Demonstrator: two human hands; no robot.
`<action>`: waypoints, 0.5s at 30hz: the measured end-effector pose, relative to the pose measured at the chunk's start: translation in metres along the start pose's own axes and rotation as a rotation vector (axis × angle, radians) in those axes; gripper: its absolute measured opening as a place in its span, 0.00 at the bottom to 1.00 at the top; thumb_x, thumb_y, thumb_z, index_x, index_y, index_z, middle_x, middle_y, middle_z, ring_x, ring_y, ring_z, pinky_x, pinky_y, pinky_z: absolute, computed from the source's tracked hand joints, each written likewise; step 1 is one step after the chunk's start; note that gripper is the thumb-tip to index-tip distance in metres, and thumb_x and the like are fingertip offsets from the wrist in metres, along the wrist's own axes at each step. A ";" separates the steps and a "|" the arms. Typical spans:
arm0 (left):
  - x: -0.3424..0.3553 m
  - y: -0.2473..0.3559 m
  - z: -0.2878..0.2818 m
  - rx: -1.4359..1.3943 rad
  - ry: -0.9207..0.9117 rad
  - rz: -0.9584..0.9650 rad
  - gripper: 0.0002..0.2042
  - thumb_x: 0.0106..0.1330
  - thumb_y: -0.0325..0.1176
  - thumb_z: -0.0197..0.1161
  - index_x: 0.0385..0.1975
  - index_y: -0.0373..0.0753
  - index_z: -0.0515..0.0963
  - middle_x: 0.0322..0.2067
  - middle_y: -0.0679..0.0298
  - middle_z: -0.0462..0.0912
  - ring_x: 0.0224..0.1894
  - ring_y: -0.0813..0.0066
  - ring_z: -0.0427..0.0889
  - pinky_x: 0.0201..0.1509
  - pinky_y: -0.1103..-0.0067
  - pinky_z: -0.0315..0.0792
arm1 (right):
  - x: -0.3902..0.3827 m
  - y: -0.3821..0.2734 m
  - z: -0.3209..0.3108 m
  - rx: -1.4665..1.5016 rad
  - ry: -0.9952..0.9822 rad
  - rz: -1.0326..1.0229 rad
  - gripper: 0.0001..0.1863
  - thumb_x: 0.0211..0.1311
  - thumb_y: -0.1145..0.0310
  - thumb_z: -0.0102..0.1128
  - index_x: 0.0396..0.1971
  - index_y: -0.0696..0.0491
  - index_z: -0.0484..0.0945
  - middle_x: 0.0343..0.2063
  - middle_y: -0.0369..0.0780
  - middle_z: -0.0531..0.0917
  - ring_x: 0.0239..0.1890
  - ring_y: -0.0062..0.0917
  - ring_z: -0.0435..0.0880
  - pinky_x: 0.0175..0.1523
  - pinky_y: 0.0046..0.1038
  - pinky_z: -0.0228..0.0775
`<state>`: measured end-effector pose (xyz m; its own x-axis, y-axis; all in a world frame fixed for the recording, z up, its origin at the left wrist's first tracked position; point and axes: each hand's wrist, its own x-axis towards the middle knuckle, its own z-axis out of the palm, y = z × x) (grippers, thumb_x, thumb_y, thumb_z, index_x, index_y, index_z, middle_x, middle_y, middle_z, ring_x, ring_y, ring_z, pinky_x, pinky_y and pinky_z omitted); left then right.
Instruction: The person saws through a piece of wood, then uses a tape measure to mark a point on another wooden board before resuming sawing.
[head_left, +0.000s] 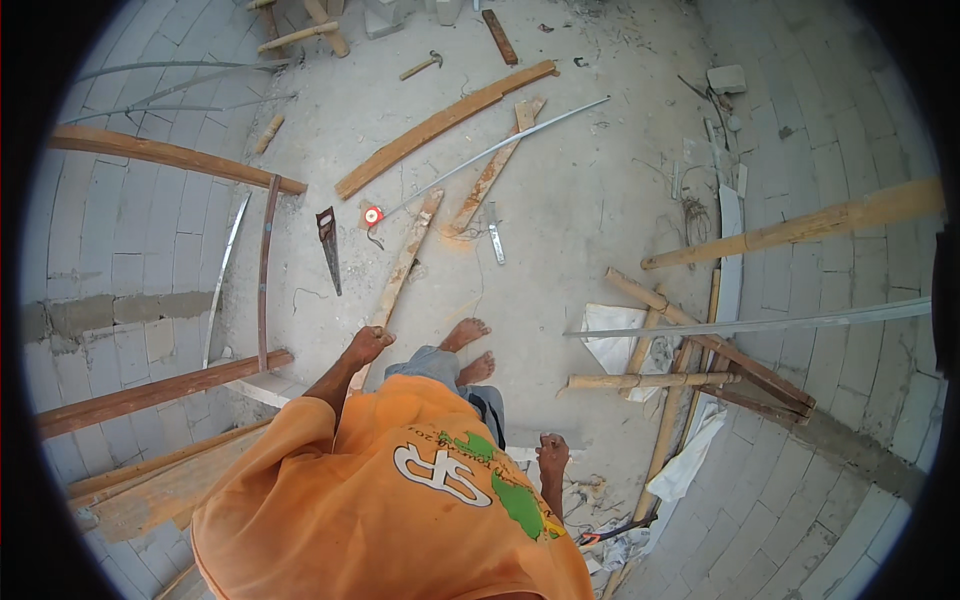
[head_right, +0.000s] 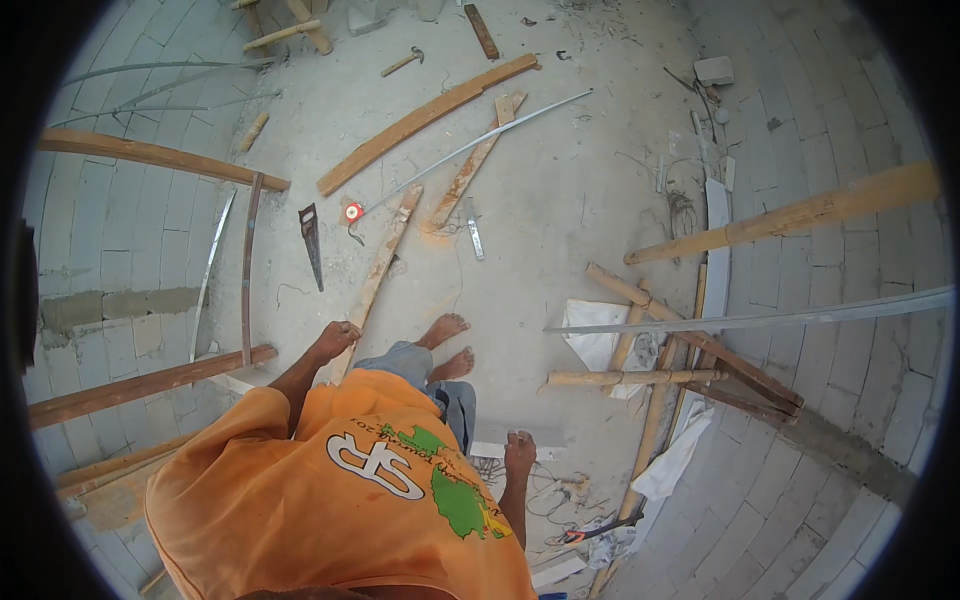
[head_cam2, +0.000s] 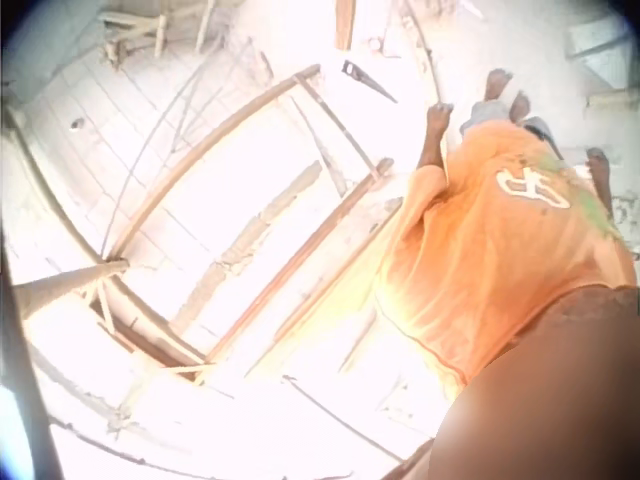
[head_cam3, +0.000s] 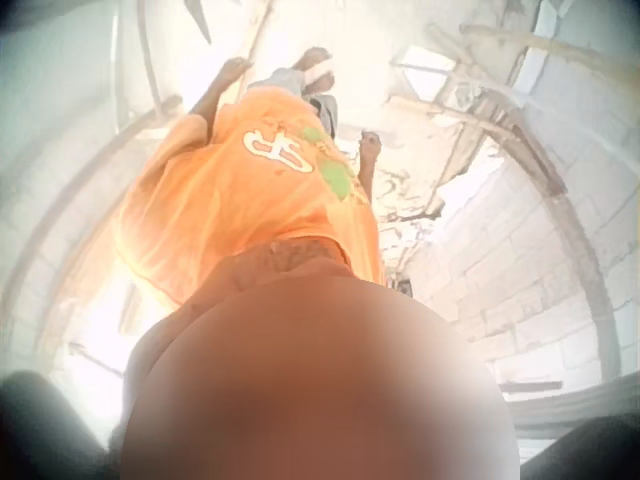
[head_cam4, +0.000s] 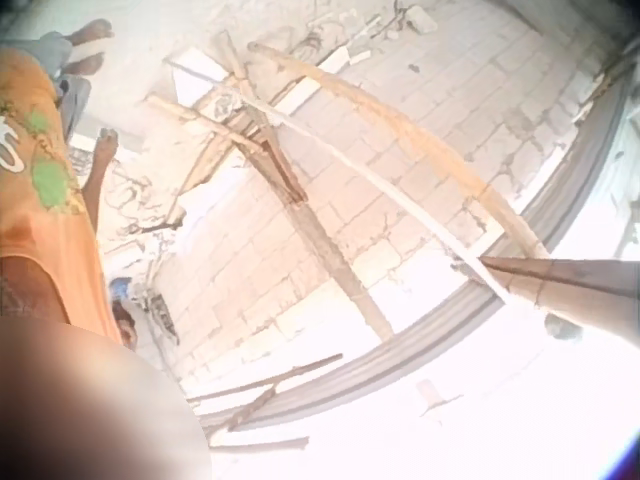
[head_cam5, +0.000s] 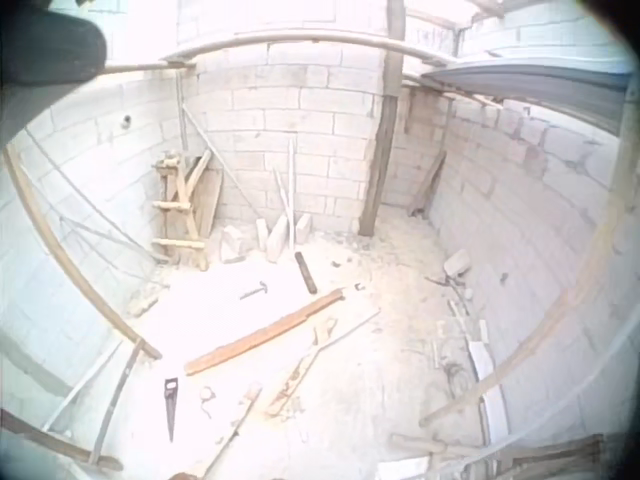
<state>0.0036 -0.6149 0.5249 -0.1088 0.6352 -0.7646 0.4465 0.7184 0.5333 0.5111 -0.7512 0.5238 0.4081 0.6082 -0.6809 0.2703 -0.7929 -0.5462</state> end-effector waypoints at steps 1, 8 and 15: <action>-0.003 -0.016 -0.001 -0.019 0.011 0.059 0.20 0.64 0.45 0.62 0.43 0.31 0.82 0.43 0.49 0.84 0.47 0.59 0.82 0.53 0.69 0.73 | 0.002 -0.003 0.004 -0.004 0.005 -0.010 0.20 0.57 0.61 0.62 0.40 0.65 0.79 0.25 0.49 0.83 0.24 0.31 0.83 0.35 0.31 0.75; -0.076 0.114 -0.032 -0.237 0.118 0.259 0.17 0.63 0.42 0.66 0.42 0.33 0.81 0.39 0.58 0.84 0.45 0.72 0.80 0.53 0.75 0.73 | 0.053 0.131 0.017 -0.640 0.139 -0.576 0.17 0.55 0.56 0.62 0.26 0.58 0.82 0.17 0.44 0.83 0.23 0.31 0.85 0.38 0.33 0.78; -0.277 0.299 -0.132 -0.397 0.861 1.510 0.33 0.58 0.46 0.71 0.60 0.37 0.69 0.61 0.44 0.68 0.55 0.61 0.78 0.51 0.72 0.78 | 0.074 0.085 0.046 -0.779 0.014 -0.612 0.18 0.61 0.56 0.55 0.28 0.57 0.81 0.26 0.49 0.82 0.31 0.41 0.82 0.39 0.42 0.74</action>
<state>0.0497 -0.5382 0.9438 -0.2937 0.6041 0.7408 0.3829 -0.6358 0.6702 0.5247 -0.7720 0.4042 0.0153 0.9250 -0.3798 0.9338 -0.1490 -0.3253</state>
